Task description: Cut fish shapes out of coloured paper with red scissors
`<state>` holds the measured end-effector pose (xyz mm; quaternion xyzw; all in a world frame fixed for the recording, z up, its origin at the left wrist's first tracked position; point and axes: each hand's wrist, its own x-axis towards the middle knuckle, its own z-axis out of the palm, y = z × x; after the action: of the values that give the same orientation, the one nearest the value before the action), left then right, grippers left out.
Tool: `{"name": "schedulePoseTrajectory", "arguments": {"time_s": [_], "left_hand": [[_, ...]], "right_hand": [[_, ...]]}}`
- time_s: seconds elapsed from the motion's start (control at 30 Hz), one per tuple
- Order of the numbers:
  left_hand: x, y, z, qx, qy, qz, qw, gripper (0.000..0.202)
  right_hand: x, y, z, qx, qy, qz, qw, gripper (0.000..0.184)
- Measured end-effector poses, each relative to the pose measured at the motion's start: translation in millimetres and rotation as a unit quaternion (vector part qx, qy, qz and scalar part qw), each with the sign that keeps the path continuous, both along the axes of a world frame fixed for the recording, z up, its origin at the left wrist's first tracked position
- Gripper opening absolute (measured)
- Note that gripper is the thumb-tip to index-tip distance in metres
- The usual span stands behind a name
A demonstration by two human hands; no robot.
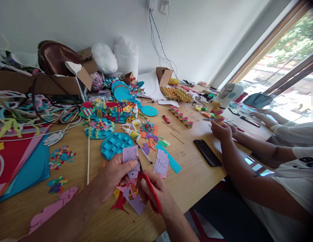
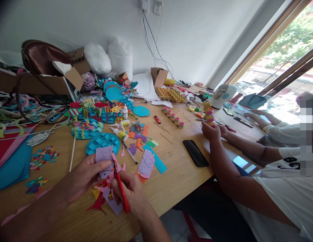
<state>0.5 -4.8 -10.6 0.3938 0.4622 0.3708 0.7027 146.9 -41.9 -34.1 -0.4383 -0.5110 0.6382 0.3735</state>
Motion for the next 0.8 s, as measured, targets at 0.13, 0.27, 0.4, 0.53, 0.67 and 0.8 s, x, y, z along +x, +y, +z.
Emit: {"name": "schedulePoseTrajectory", "arguments": {"time_s": [0.13,0.27,0.4,0.53,0.67,0.8], "left_hand": [[1.0,-0.1,2.3,0.000,0.009,0.009,1.000,0.028],[1.1,-0.3,2.3,0.000,0.013,0.010,1.000,0.030],[-0.6,-0.3,-0.3,0.007,0.025,0.006,1.000,0.027],[-2.1,0.0,-2.0,0.023,0.026,0.000,0.999,0.025],[-2.3,0.4,-0.3,0.010,0.038,0.006,0.999,0.025],[-4.0,1.6,2.8,0.002,0.047,-0.005,0.999,0.026]], "right_hand": [[1.8,-0.3,-3.7,0.012,0.006,0.008,1.000,0.056],[3.1,-0.2,-4.4,0.022,0.000,0.012,1.000,0.054],[3.9,-0.1,-3.2,0.027,-0.007,0.013,1.000,0.054],[2.7,-0.4,-1.3,0.014,-0.003,0.011,1.000,0.055],[1.9,-0.3,-0.7,-0.004,-0.001,0.010,1.000,0.053],[3.6,-0.1,-3.8,-0.017,0.011,0.015,1.000,0.053]]}}
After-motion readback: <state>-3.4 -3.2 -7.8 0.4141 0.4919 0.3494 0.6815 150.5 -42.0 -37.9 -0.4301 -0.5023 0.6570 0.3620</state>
